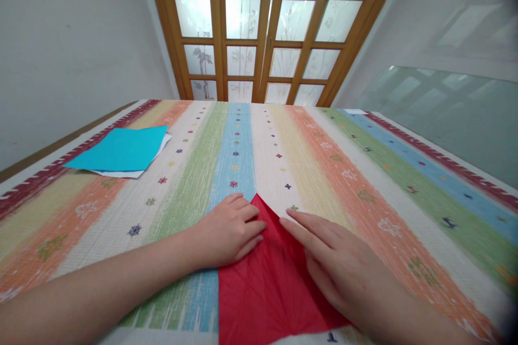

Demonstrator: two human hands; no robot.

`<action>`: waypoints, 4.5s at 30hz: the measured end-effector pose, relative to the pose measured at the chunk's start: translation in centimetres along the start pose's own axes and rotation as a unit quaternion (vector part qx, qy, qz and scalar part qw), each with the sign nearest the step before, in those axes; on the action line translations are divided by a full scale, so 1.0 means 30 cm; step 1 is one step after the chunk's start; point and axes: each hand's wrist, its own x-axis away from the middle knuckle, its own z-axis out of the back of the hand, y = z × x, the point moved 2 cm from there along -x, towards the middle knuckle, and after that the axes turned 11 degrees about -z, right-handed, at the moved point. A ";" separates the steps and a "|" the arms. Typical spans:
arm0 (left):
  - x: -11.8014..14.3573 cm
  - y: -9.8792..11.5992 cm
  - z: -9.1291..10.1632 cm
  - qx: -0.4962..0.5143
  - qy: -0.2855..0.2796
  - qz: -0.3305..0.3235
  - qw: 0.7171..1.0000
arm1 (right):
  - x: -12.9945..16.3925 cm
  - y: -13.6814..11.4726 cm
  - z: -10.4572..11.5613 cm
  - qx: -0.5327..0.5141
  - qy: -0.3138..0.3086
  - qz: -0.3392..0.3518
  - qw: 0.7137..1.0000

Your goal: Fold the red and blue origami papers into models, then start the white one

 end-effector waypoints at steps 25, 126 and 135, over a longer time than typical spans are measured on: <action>-0.017 0.044 0.015 0.009 0.030 -0.016 0.999 | -0.057 0.061 -0.031 0.012 0.000 -0.005 1.000; -0.038 0.087 0.019 -0.090 -0.092 0.088 0.988 | -0.068 0.040 -0.047 0.059 -0.017 0.020 0.998; -0.018 0.089 -0.009 -0.113 -0.072 0.058 0.989 | -0.075 0.032 -0.043 0.076 -0.012 0.030 0.997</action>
